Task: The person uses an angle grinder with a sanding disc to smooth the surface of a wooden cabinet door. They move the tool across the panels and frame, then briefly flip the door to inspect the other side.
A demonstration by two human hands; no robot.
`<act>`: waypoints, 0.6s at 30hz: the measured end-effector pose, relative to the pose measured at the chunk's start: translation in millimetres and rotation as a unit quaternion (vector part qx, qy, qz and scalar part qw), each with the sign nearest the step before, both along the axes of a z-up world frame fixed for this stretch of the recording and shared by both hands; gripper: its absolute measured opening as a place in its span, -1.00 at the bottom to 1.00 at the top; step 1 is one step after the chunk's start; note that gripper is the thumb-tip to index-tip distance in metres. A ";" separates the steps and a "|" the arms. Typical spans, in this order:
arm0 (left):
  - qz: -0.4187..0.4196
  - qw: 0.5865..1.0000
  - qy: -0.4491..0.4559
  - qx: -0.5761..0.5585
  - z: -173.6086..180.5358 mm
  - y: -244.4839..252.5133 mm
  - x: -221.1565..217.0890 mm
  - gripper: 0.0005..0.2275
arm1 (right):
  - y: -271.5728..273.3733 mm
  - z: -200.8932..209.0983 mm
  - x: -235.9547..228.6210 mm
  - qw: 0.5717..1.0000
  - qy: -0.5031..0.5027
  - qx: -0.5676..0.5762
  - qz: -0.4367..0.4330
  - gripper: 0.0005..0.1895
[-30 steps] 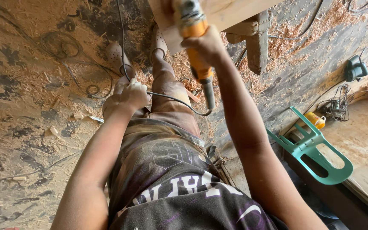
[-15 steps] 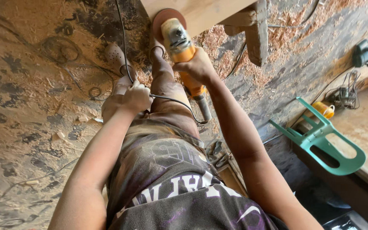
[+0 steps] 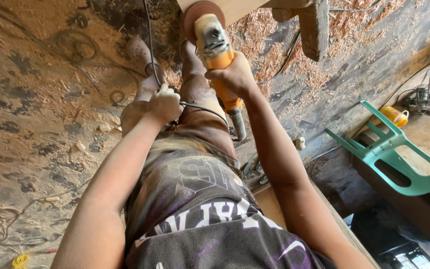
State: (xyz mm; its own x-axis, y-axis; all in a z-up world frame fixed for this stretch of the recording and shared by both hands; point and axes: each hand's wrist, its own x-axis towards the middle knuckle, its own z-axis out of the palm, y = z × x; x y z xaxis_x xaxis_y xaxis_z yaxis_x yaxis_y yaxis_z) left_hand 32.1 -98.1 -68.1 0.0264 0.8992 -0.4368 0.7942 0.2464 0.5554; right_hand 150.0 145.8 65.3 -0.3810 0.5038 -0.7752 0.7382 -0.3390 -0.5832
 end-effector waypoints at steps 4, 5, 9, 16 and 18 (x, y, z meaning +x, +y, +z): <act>-0.002 1.000 -0.005 -0.003 1.3 -1.3 -3.9 -0.84 | 4.1 4.4 7.3 1.000 -0.008 -0.014 -0.008 -0.66; -0.005 1.000 -0.006 -0.010 1.0 -1.4 -5.0 -0.84 | 9.5 4.0 11.6 0.999 -0.012 -0.017 -0.034 -0.66; -0.034 0.996 -0.001 -0.077 -0.5 -1.0 -11.0 -0.84 | 40.4 3.8 32.2 0.993 0.002 -0.011 -0.116 -0.67; -0.031 0.997 -0.001 -0.066 5.1 3.9 -11.5 -0.80 | 26.7 0.5 19.9 0.998 -0.060 -0.012 -0.028 -0.67; -0.034 0.997 -0.007 -0.064 8.6 9.3 -9.1 -0.79 | 18.4 -1.4 17.1 0.999 -0.044 0.001 -0.014 -0.68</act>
State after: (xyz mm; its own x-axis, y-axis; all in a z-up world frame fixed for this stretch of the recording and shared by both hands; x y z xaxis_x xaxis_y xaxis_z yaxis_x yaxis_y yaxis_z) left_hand 23.0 -88.9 -59.5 0.0920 0.8321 -0.5470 0.8037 0.2622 0.5341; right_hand 167.2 164.2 63.9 -0.2967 0.5155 -0.8039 0.7766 -0.3596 -0.5173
